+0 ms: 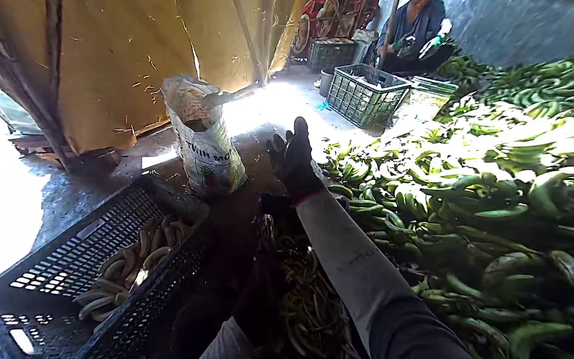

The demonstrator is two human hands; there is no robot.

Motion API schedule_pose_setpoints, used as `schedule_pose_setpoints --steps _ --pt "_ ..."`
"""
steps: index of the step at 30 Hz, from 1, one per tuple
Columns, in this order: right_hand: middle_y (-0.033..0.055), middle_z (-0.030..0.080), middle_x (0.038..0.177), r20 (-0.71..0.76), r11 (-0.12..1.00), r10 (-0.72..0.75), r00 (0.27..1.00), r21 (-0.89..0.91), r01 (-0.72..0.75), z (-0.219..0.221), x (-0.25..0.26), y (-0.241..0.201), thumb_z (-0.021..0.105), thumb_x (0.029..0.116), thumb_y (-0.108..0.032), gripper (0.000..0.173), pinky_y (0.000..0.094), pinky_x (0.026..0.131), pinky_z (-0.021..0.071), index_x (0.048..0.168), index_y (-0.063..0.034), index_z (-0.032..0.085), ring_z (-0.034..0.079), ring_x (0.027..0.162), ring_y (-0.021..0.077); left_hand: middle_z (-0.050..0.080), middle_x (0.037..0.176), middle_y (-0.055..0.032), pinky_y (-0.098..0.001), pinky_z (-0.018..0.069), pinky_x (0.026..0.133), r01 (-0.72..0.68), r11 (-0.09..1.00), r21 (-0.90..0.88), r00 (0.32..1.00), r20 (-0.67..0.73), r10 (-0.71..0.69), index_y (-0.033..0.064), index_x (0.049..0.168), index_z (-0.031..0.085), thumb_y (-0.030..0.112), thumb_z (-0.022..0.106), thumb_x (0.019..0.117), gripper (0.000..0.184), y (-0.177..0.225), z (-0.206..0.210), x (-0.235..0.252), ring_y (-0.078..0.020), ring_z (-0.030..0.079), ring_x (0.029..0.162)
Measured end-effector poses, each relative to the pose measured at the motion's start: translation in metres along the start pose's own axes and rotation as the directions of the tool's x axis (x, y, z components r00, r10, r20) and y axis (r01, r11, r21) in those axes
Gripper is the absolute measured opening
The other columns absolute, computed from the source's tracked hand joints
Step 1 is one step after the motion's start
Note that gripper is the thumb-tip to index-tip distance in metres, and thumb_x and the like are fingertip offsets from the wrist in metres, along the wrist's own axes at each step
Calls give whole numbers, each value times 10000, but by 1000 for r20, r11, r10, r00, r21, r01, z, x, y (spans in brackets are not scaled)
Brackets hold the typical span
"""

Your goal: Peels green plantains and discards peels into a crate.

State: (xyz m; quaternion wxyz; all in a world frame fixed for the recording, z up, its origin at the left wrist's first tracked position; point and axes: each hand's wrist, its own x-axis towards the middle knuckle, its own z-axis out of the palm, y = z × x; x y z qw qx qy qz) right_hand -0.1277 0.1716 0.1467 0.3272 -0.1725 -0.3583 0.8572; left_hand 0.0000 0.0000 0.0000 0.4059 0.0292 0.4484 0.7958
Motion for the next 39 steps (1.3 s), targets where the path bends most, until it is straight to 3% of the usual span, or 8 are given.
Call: schedule_pose_setpoints --steps 5,9,14,18,25,30,36,39 --pt "6 529 1465 185 931 -23 983 -354 89 -167 -64 -63 425 1082 -373 469 353 978 539 1525 -233 360 591 1245 161 663 971 -79 -332 561 607 -18 999 -28 1000 -2 18 105 1280 578 531 260 1100 561 -7 -3 -5 -155 604 687" --pt "-2 603 1386 -118 826 -260 959 -541 157 -296 -152 -155 368 1094 -424 452 364 918 573 1496 -222 415 660 1134 167 656 845 -68 -314 581 575 -33 999 -7 997 73 33 86 1143 611 452 289 1112 488 -8 1 -12 -142 629 657" --pt "-20 630 1342 -625 751 -373 686 -638 -172 -472 -340 -180 408 1072 -446 441 381 852 557 1488 -310 464 655 1064 153 646 718 -42 -339 588 595 96 995 18 980 172 -98 62 994 613 386 167 1111 564 -27 15 -1 -165 653 638" --pt "193 643 1269 -847 621 -346 404 -530 -578 -587 -455 -115 404 1100 -338 453 453 891 584 1428 -48 523 681 1058 268 740 943 -29 -310 595 592 78 977 200 990 103 -100 167 1147 581 466 47 1102 613 -54 20 4 -141 680 671" --pt "185 565 1425 -726 -249 -21 688 -662 -707 -570 -465 2 532 1013 -257 405 613 1057 443 1394 -137 599 527 1316 414 734 1010 22 -276 566 576 193 934 301 953 171 -252 258 1111 614 555 92 1079 601 -105 47 -2 -94 655 668" --pt "199 265 1657 -653 -259 78 753 -743 -617 -602 -420 33 485 1028 -406 680 607 1245 126 1580 -41 330 189 1544 404 734 968 72 -267 531 513 274 874 401 938 88 -334 340 1118 590 587 81 1066 568 -135 60 -8 -72 609 573" --pt "258 367 1585 -646 -419 138 751 -725 -547 -629 -399 28 424 1045 -79 478 577 1208 269 1516 9 419 332 1479 428 746 1002 44 -272 527 527 306 868 391 915 131 -381 366 1143 625 592 85 1063 590 -133 53 -8 -81 610 584" --pt "219 498 1488 -668 -323 112 736 -725 -609 -620 -391 0 574 1007 -255 459 635 1115 363 1448 -130 548 433 1390 449 744 1011 56 -269 527 530 289 869 402 928 106 -358 362 1132 595 578 96 1070 547 -132 57 -11 -81 620 592"
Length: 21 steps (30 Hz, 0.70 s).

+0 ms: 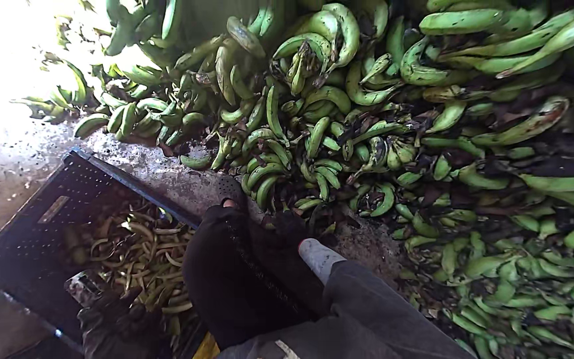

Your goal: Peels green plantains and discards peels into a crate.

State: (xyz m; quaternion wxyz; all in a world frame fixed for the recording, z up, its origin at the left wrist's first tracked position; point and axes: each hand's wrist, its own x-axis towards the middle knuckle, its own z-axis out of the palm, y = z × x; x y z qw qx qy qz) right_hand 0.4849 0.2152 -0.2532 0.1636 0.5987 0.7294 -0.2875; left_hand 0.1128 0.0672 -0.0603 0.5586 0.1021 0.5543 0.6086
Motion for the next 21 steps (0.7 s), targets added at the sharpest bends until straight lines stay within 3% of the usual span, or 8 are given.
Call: schedule_pose_setpoints --steps 3,5,7,9,12,14,17,21 --pt "201 560 1423 -155 858 129 979 512 -32 -39 -11 -2 562 1015 -411 555 505 1113 431 1446 -62 542 525 1334 327 722 892 61 -262 519 510 1 1000 22 1000 9 -1 306 1128 609 593 118 1067 571 -1 4 -3 -68 586 545" --pt "165 658 1191 -229 450 167 959 883 132 -69 -20 -4 602 1023 -315 510 381 874 563 1420 -10 503 657 1009 217 706 799 30 -282 527 486 -6 1000 16 1000 -12 6 256 1125 636 600 122 1068 621 0 11 -6 -86 577 513" --pt "101 683 993 -298 81 68 952 953 292 -109 -38 -5 599 1016 -291 417 358 690 574 1367 -80 523 656 778 177 742 966 41 -289 545 513 -34 999 40 999 -20 35 302 1200 586 565 169 1083 506 6 21 -13 -92 623 581" --pt "52 699 1026 -410 -121 -24 912 906 405 -151 -59 -9 596 979 -324 428 367 724 591 1373 -167 536 677 828 161 728 1060 55 -279 540 519 -59 994 93 997 -36 63 319 1278 532 527 246 1095 399 13 30 -19 -89 635 625" --pt "28 662 1232 -563 -407 -98 821 775 483 -202 -77 -38 545 1012 -400 400 422 931 565 1373 -227 535 653 1094 181 713 1110 34 -286 552 555 -115 978 172 993 7 116 277 1347 510 489 343 1086 375 19 32 -20 -95 650 689" --pt "28 670 1198 -552 -354 -87 830 795 492 -227 -83 -75 528 1017 -469 418 377 845 591 1374 -254 535 674 1014 167 702 1047 21 -254 536 546 -160 956 245 986 81 144 238 1393 511 488 367 1081 424 21 35 -20 -72 613 647" --pt "44 685 1153 -499 -21 -134 856 865 501 -249 -89 -137 564 987 -549 575 372 730 589 1492 -316 418 685 904 182 607 741 27 -246 465 489 -208 885 416 978 113 176 78 1251 632 367 342 1108 433 20 53 -28 -63 505 529" --pt "64 671 1175 -569 275 -312 761 713 645 -254 -105 -221 607 996 -461 588 398 694 579 1521 -324 379 671 876 200 608 803 35 -256 529 611 -457 805 378 881 315 353 33 1284 597 405 371 1085 479 20 64 -50 -57 565 655"
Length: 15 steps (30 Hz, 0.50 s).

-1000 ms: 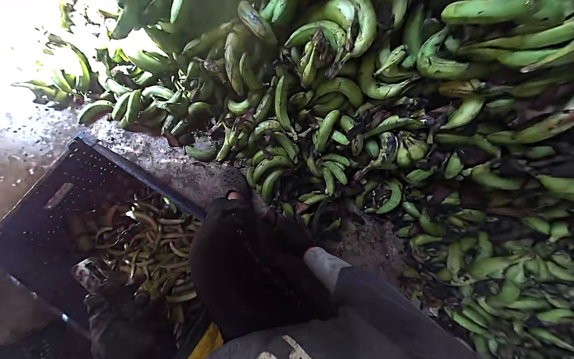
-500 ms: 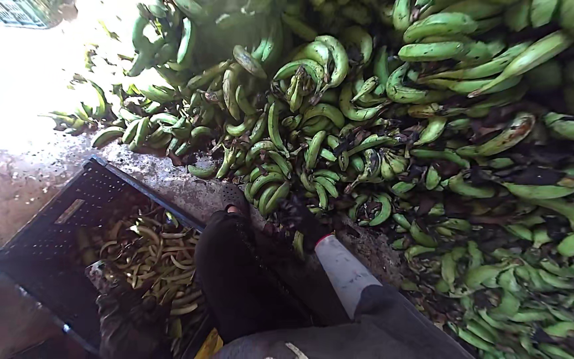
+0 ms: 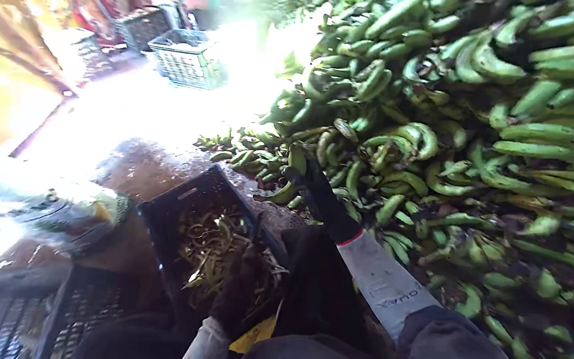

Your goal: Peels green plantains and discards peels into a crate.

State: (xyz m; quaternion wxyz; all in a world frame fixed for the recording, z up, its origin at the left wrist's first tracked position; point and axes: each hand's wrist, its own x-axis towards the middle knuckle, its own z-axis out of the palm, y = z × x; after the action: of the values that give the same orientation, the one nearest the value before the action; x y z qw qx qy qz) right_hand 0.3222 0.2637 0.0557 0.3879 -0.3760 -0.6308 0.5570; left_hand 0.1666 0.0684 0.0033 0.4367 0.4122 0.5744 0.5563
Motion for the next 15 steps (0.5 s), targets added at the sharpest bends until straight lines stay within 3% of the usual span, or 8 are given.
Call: schedule_pose_setpoints --steps 3,5,7,9,10,12,15 --pt "82 677 1176 49 965 -216 975 -141 221 49 8 -14 648 979 -330 565 384 673 586 1501 -239 452 672 839 168 557 761 82 -219 495 578 -309 937 -164 950 -10 312 48 1234 579 607 405 1040 617 29 1 8 -27 527 632" --pt "89 669 1178 82 950 -272 959 -133 281 70 10 -21 660 977 -321 552 386 678 579 1487 -218 476 661 835 165 565 745 80 -230 508 580 -348 898 -271 937 -78 339 45 1216 589 601 455 1026 602 46 0 13 -38 536 624" --pt "76 666 1206 110 958 -269 957 -72 278 82 8 -28 660 969 -332 565 384 712 589 1494 -236 474 671 885 163 561 740 33 -242 504 564 -99 947 -305 993 -97 73 37 1223 568 438 377 1084 466 38 -6 15 -64 527 598" --pt "80 671 1184 161 977 -209 965 80 198 90 9 -34 660 970 -330 579 382 702 590 1506 -249 456 675 895 190 543 717 0 -264 461 495 283 924 -258 954 -25 -299 66 1226 582 524 309 1095 549 10 -17 15 -92 484 537" --pt "98 680 1158 197 976 -172 965 168 139 91 14 -34 649 975 -324 587 397 715 601 1512 -234 431 690 907 222 554 726 -12 -270 459 474 388 891 -238 918 14 -396 83 1245 582 579 293 1080 598 -4 -23 15 -98 479 518" --pt "113 682 1130 276 953 -102 956 303 14 92 30 -29 604 983 -347 587 410 775 603 1509 -209 384 700 919 241 573 759 -8 -254 464 469 437 866 -242 895 22 -445 89 1275 574 551 303 1089 566 -12 -32 10 -84 485 516" --pt "67 685 966 352 929 -27 935 355 -107 91 46 -5 513 1020 -501 527 345 682 588 1432 -175 470 668 740 168 580 816 8 -275 506 571 254 962 -103 963 -65 -262 124 1332 564 496 370 1087 486 2 -52 5 -90 541 626"
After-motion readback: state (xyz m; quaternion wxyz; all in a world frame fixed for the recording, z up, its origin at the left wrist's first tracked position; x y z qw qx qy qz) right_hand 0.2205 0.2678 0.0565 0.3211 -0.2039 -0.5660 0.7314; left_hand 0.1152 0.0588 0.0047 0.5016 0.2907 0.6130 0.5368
